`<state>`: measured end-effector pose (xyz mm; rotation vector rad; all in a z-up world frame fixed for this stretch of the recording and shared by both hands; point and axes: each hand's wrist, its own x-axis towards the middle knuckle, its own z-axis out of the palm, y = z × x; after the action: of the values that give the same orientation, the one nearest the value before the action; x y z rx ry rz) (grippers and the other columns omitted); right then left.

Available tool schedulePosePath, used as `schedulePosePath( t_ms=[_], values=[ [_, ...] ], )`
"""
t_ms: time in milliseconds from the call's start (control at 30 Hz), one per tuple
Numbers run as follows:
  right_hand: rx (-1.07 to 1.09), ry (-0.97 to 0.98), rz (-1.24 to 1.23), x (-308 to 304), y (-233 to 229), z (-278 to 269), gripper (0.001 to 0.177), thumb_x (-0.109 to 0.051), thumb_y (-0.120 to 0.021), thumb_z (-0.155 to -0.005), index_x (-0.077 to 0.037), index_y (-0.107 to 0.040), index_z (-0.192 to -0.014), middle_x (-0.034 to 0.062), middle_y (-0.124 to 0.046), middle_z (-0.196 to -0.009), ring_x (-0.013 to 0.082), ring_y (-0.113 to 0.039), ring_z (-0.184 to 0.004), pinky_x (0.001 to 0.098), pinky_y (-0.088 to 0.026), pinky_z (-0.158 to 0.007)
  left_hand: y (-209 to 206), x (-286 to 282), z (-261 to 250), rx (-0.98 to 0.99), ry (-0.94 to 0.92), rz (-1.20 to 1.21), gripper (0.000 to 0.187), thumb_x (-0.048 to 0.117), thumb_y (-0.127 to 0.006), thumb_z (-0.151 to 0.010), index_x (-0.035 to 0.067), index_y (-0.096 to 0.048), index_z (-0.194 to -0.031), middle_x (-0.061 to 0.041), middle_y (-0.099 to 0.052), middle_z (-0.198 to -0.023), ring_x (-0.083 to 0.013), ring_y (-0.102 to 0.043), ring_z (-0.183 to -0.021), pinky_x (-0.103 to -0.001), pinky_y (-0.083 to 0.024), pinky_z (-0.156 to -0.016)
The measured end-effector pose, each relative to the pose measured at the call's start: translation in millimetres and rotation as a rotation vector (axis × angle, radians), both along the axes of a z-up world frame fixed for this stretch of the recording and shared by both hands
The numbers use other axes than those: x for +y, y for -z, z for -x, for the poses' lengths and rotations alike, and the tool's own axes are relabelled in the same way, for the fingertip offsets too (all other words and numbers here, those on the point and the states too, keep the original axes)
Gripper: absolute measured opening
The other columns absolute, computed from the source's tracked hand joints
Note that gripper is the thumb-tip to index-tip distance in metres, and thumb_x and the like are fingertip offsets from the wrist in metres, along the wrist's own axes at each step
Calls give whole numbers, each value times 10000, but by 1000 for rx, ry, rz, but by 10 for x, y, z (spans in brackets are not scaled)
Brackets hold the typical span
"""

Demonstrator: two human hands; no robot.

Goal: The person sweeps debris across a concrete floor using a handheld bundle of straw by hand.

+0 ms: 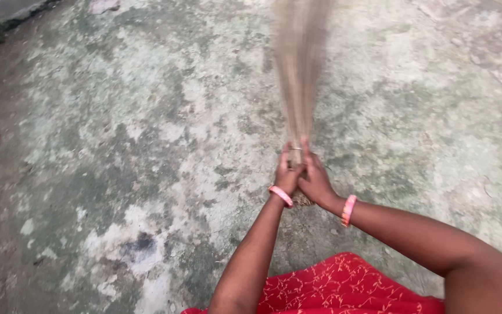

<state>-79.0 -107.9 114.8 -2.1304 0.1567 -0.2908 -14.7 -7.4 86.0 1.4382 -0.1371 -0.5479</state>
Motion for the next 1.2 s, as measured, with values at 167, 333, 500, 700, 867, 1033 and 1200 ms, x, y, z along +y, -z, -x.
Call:
schedulePosePath(
  t_ms=[167,333,500,700,867,1033,1200],
  values=[
    [213,-555,187,1002,-521,-884,882,-202,-687,-814,-274,-275,-1591,164,-428,-1540,340,-603,-1240,433,-525,-1002,75,1086,-303,17,-725,403,842,16,-670,-921,204,-247,-1624,-208,-504,-1459,-292,-628,-1203,-387,-597,-954],
    [152,-1052,370,2412,-599,-1226,762,-123,-634,-799,-294,-496,-1529,87,-617,-1394,278,-636,-1188,420,-539,-949,185,2203,-159,-55,-1372,618,844,71,-558,-951,267,-62,-1607,-184,-457,-1479,-303,-630,-1164,-433,-564,-959],
    [501,-1080,308,3029,-123,-1441,603,-139,-640,-869,-321,-623,-1444,117,-730,-1297,252,-703,-1101,379,-544,-964,739,2686,-283,177,-1528,496,674,175,-567,-981,120,-242,-1569,-211,-557,-1394,-280,-648,-1106,-407,-571,-911],
    [562,-430,-439,2500,561,-1399,629,-48,-588,-903,-253,-539,-1496,96,-637,-1435,226,-685,-1139,309,-562,-933,1337,2733,-967,199,-712,-81,536,84,-704,-837,13,-568,-1350,-197,-717,-1143,-284,-706,-1001,-363,-574,-856],
    [335,8,-510,2546,332,-832,738,0,-580,-883,-241,-421,-1562,169,-608,-1440,195,-694,-1095,292,-569,-855,763,2432,-847,61,-361,-376,891,77,-787,-840,181,-320,-1592,-136,-646,-1269,-220,-665,-1086,-333,-518,-942],
    [475,-23,-387,2912,168,-822,723,-88,-550,-929,-291,-321,-1584,90,-543,-1481,235,-716,-1050,363,-635,-798,394,2901,-562,82,-471,21,938,-26,-632,-795,279,-280,-1609,-134,-492,-1491,-297,-689,-989,-371,-627,-787],
    [316,-660,160,3429,18,-1402,590,-202,-665,-887,-272,-514,-1453,15,-527,-1525,219,-705,-1086,355,-574,-894,576,3350,-576,27,-1032,398,897,2,-599,-858,315,-229,-1613,-232,-391,-1588,-296,-646,-1126,-367,-597,-808]
  ],
)
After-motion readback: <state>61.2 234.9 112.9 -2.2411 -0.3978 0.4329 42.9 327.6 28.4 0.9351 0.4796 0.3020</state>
